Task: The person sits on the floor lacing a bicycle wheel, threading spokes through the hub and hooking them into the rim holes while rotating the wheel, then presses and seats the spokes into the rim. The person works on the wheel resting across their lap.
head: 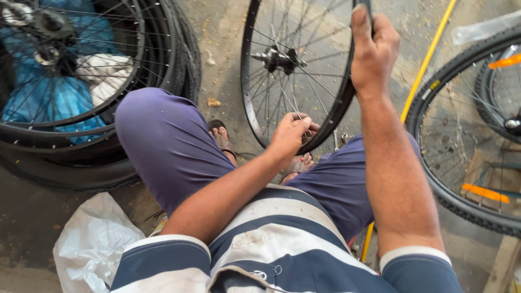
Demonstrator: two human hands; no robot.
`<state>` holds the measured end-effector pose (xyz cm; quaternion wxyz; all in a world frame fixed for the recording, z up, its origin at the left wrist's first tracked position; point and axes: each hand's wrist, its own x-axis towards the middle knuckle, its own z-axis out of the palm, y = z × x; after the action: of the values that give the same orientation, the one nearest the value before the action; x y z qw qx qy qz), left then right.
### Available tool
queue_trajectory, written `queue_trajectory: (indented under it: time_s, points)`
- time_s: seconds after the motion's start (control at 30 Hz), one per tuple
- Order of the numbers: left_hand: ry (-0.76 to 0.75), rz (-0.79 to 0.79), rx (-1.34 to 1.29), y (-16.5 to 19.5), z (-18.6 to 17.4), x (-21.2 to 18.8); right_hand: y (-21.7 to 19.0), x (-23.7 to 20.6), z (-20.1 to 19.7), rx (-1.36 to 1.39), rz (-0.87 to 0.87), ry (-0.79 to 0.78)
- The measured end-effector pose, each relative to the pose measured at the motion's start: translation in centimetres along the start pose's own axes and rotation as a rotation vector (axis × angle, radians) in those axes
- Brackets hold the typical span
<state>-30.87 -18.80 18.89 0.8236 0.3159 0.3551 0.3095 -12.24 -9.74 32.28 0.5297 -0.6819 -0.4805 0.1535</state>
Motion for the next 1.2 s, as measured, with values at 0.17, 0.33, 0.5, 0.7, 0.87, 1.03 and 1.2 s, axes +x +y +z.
queue_trajectory:
  time_s: [0.17, 0.33, 0.5, 0.7, 0.87, 1.03, 1.2]
  points:
    - [-0.289, -0.198, -0.462, 1.7, -1.6, 1.2, 3.8, -0.8, 0.3, 0.672, 0.404, 0.131]
    - [-0.26, -0.158, -0.527, 5.1, -0.7, 0.7, 5.4, -9.6, -0.9, 0.762, 0.597, 0.028]
    - [-0.221, -0.171, -0.54, 6.6, -0.1, 0.3, 5.9, -17.0, -3.8, 0.783, 0.844, 0.167]
    - [-0.214, -0.128, -0.587, 7.3, -0.6, 1.0, 6.0, -19.9, -4.0, 0.815, 0.827, 0.094]
    - [-0.237, -0.122, -0.611, 7.4, -0.8, 1.1, 2.5, -20.2, -3.7, 0.719, 0.815, 0.052]
    - [-0.201, -0.111, -0.585, 7.2, -0.7, 1.2, -0.3, -19.4, -3.2, 0.713, 0.674, -0.008]
    - [-0.202, -0.091, -0.571, 7.1, -0.9, 1.3, -2.0, -18.2, -2.7, 0.725, 0.64, -0.084]
